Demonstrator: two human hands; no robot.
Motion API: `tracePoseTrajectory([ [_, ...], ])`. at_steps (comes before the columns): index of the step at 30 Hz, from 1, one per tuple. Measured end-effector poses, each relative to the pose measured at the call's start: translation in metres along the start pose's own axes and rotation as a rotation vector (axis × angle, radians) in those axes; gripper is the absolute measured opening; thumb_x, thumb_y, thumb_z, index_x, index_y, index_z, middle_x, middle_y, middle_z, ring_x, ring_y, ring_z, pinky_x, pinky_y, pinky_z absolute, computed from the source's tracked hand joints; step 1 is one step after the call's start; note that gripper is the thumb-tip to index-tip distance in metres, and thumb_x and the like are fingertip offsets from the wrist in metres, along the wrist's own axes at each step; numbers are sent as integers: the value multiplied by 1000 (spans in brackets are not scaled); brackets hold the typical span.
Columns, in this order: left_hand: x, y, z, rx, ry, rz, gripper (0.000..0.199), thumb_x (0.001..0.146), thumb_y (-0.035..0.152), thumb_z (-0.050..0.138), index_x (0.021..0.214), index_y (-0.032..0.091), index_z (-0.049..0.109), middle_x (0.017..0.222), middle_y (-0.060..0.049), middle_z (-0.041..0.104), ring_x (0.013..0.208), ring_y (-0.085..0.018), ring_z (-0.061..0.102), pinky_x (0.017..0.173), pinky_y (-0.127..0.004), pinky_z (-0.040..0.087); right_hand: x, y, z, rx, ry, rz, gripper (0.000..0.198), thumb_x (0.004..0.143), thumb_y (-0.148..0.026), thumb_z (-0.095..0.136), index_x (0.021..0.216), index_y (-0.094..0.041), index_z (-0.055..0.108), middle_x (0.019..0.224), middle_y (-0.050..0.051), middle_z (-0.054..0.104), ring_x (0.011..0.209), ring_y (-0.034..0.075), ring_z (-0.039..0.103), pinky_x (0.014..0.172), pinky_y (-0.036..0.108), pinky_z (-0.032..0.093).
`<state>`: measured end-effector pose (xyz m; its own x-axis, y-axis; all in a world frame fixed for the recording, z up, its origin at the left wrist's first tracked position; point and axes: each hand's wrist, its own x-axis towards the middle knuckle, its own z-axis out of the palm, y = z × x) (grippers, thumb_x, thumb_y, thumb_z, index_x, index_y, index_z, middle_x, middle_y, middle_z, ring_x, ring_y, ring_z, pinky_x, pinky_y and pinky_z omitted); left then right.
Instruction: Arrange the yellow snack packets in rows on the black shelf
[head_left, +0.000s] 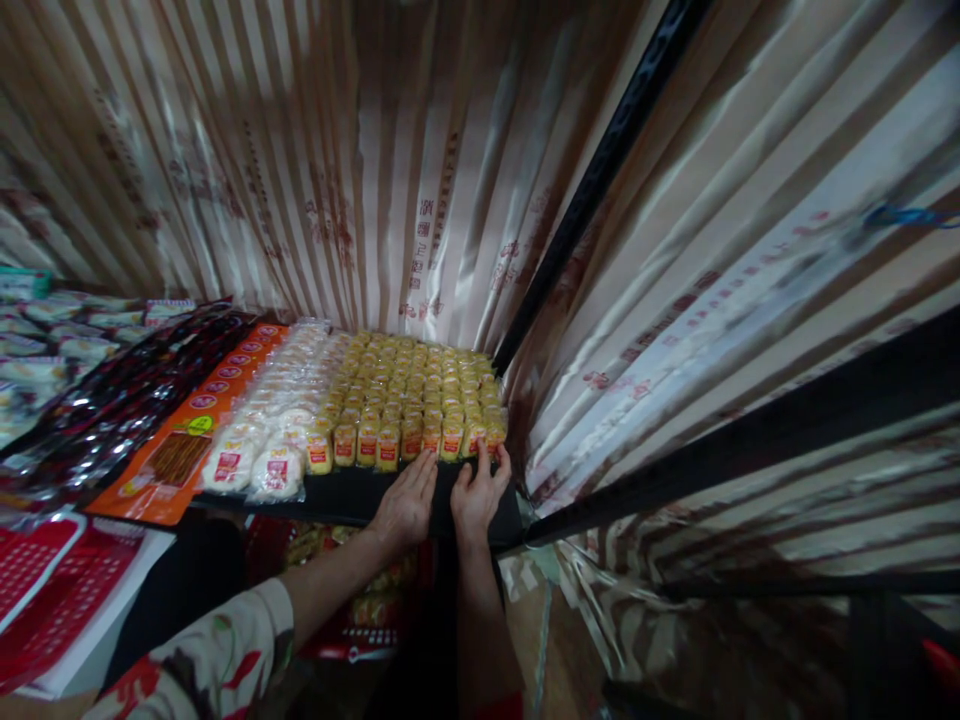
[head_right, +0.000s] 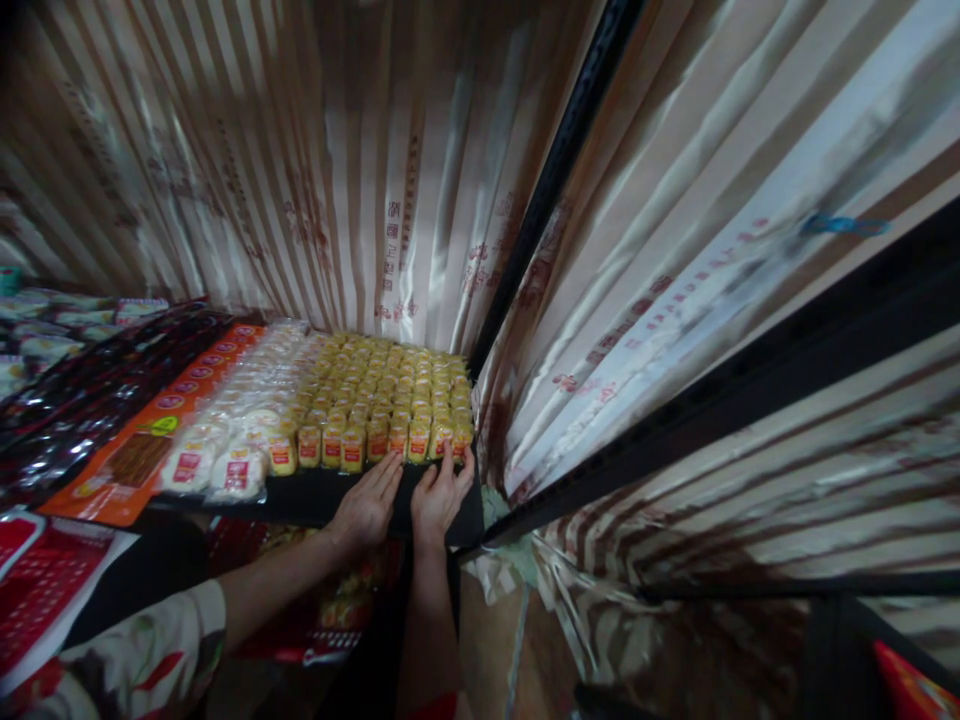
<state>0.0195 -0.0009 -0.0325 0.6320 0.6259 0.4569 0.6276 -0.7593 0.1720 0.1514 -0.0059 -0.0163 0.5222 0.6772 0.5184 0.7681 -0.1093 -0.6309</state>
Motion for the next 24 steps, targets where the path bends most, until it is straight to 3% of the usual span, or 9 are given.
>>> tracePoseTrajectory([
  [10, 3, 5, -14, 20, -46, 4, 49, 82, 12, 32, 128, -1, 42, 140, -21, 34, 136, -26, 19, 104, -43, 36, 0, 3, 1, 9, -3, -11, 47, 78, -16, 37, 123, -12, 49, 131, 16, 40, 124, 26, 33, 101, 47, 28],
  [18, 4, 5, -23, -63, -78, 63, 45, 83, 11, 33, 124, 4, 47, 137, -17, 41, 132, -26, 29, 102, -41, 38, 1, 0, -2, 94, 58, 33, 41, 80, -17, 33, 115, -11, 52, 124, 16, 46, 119, 22, 41, 98, 41, 35],
  [21, -16, 11, -24, -137, -103, 112, 39, 86, 15, 34, 120, 9, 52, 128, -13, 52, 126, -23, 38, 101, -38, 39, 1, -7, -9, 110, 138, -6, 36, 83, -19, 33, 111, -11, 54, 117, 17, 51, 114, 22, 46, 92, 40, 41],
  [24, -58, 20, -25, -226, -174, 146, 33, 84, 18, 41, 114, 12, 55, 115, -11, 59, 115, -21, 47, 100, -37, 40, -3, -14, -17, 164, 144, -89, 32, 85, -22, 37, 109, -9, 53, 108, 17, 56, 104, 20, 53, 80, 35, 48],
])
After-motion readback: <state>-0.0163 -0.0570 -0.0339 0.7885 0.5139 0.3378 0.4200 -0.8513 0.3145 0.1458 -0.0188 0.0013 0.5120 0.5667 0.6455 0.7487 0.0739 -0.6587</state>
